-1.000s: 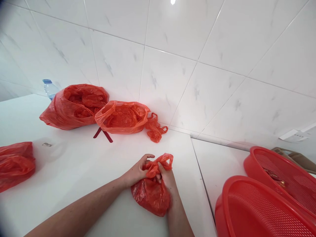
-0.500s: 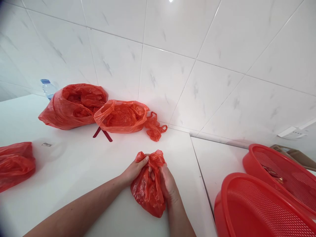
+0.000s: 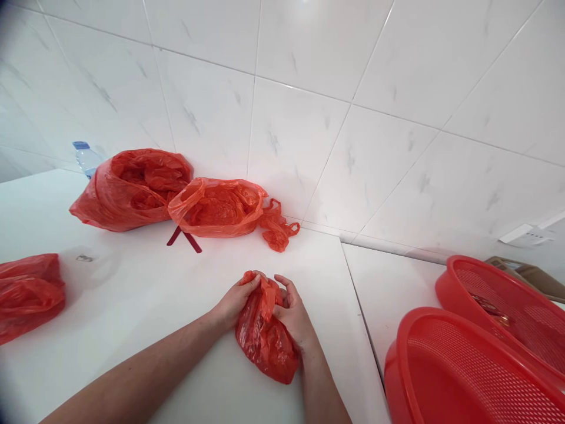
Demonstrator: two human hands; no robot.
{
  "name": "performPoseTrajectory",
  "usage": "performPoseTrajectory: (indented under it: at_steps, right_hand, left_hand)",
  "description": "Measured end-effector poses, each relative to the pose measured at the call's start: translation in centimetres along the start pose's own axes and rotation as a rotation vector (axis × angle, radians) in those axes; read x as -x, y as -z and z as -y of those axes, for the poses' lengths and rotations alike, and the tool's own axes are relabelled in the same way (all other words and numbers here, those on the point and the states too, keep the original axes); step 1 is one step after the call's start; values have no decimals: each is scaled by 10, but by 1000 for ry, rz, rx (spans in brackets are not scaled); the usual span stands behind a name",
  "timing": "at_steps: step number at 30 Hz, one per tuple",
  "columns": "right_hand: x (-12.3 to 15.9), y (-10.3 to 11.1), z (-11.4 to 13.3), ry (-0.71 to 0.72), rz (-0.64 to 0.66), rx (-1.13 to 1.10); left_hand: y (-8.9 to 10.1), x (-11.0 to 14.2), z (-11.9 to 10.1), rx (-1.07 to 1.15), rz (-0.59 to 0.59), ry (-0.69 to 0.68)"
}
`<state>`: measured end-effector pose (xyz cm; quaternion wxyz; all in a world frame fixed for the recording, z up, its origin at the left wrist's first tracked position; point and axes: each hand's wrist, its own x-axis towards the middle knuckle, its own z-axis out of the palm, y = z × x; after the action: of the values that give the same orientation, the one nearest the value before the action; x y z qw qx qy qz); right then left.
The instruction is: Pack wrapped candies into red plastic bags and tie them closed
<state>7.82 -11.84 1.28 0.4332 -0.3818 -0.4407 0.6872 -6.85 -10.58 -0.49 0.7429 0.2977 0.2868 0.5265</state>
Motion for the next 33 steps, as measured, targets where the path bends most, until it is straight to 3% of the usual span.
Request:
performPoseTrajectory:
  at_steps: [4,8,12,15,17,21,26,33]
  right_hand:
    - [-6,2,-10,29,-133,140]
    - [-9,11,-17,65,-147,196]
    - [-5,25,-14,59,-11,92]
    - [-1,28,-9,51,90,93]
    - [0,24,-6,33,83,178]
    - [0,10,-3,10,4,320]
    - [-5,5,-7,86,-82,411]
    - [-12,11,-16,104,-460,571]
  left_hand:
    - [-1,1,0,-118,44,-55]
    - [-2,2,3,-319,82,-107]
    - [1,1,6,-559,-2,-140]
    - [0,3,6,-772,-70,-261]
    - [-2,4,5,-888,-93,-365]
    - [-8,9,4,-993,-89,-499]
    - [-12,14,3,-1011,-31,-547]
    - [-15,15,7,-1026,92,-528]
